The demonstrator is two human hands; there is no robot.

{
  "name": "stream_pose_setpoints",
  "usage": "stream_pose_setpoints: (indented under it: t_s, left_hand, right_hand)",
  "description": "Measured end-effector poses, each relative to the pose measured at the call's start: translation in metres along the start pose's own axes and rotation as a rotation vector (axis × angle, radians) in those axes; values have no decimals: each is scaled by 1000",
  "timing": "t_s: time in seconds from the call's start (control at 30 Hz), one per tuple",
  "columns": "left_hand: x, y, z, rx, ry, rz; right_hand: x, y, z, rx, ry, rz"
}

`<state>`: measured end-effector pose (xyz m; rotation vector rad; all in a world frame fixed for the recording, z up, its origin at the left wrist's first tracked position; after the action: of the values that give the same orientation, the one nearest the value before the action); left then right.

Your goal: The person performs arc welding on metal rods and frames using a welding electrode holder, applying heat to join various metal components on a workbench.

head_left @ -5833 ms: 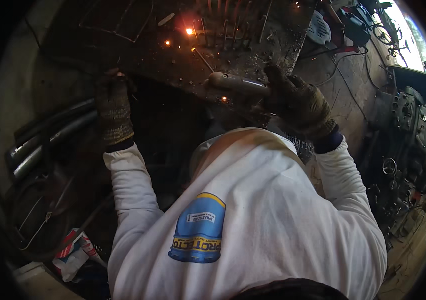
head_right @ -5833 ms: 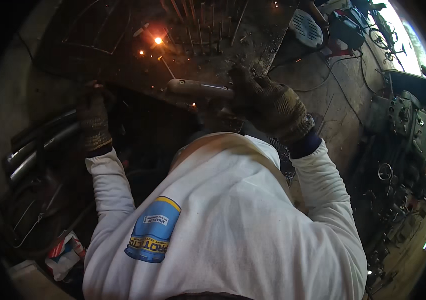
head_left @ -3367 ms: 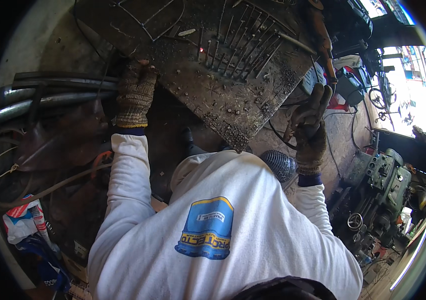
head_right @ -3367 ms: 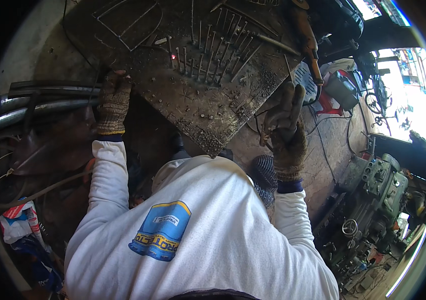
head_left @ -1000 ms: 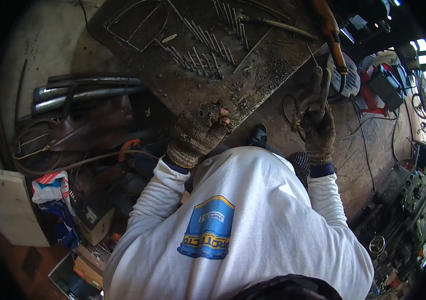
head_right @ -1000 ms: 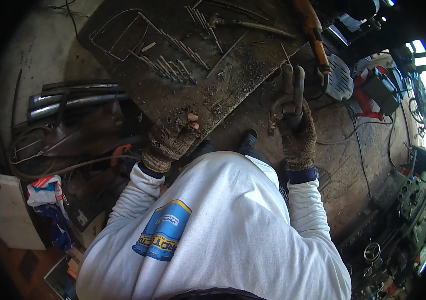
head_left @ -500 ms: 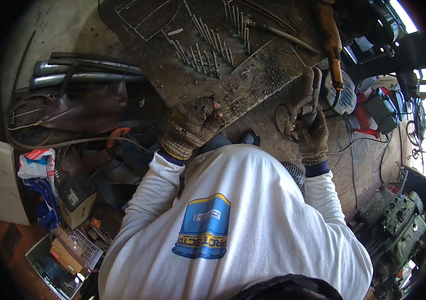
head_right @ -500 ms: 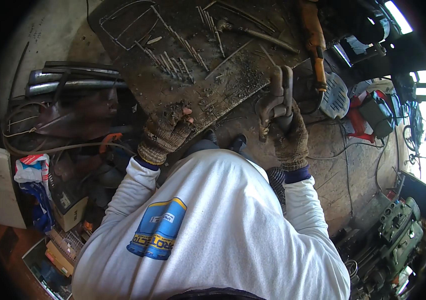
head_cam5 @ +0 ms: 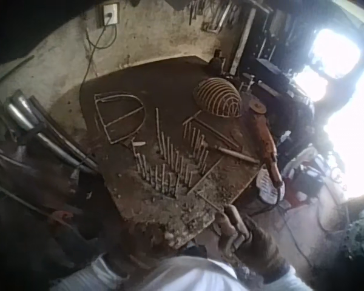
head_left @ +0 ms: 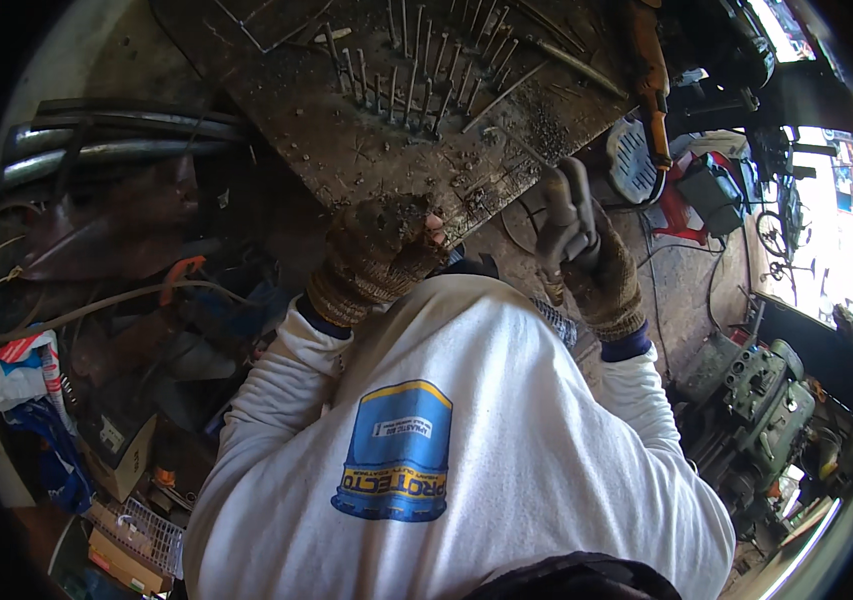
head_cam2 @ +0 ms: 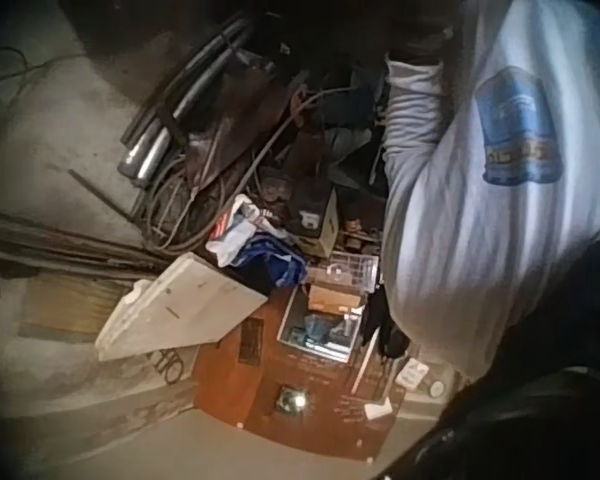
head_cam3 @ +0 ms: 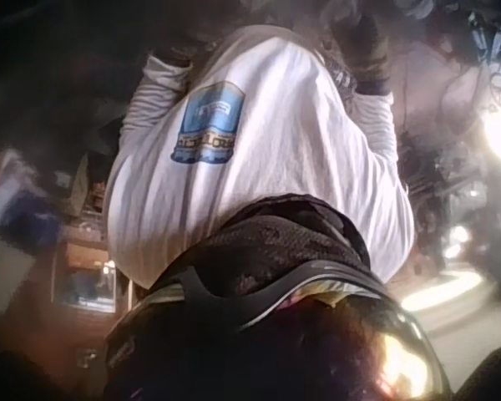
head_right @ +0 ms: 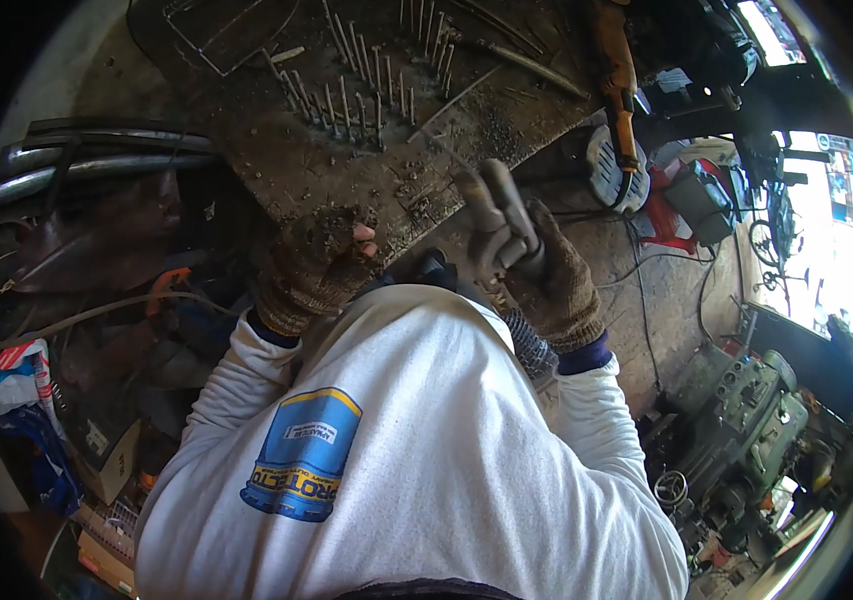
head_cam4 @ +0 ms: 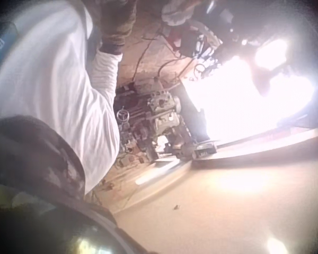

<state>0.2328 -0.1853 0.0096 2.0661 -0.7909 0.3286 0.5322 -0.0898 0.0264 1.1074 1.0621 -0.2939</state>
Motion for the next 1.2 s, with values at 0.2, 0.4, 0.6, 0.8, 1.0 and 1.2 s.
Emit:
stream_pose_setpoints:
  t_s: [0.2,0.4,0.6,0.8,1.0,1.2]
  left_hand:
    - [-14,-7,17,-9,-103,10]
    - [-11,-12,19,-37,-117,-116]
    - [-6,-5,7,6,-108,-25]
    - [-15,-9,21,-76,116,65]
    - [-14,-9,21,-95,124,19]
    - [-14,-8,19,-70,109,82]
  right_hand:
    - [-28,-11,-9,-117,90,311]
    - [-40,-23,-26,-109,140,415]
    - [-29,-35,-37,-113,134,417]
    - [-21,-37,-44,-84,155,393]
    - [-20,-36,-50,-90,175,395]
    - [-19,-37,-52,-63,204,402]
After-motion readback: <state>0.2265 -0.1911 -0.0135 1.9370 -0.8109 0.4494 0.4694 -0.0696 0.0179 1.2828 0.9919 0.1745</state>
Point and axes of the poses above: each hand's wrist, its own z-axis away from the middle knuckle, its own y-axis out of the back of the hand, x = y × z, the point moved 2 cm from there along -z, towards the middle knuckle, and after that the axes turned 7 degrees about z, right-handed, at the moved point
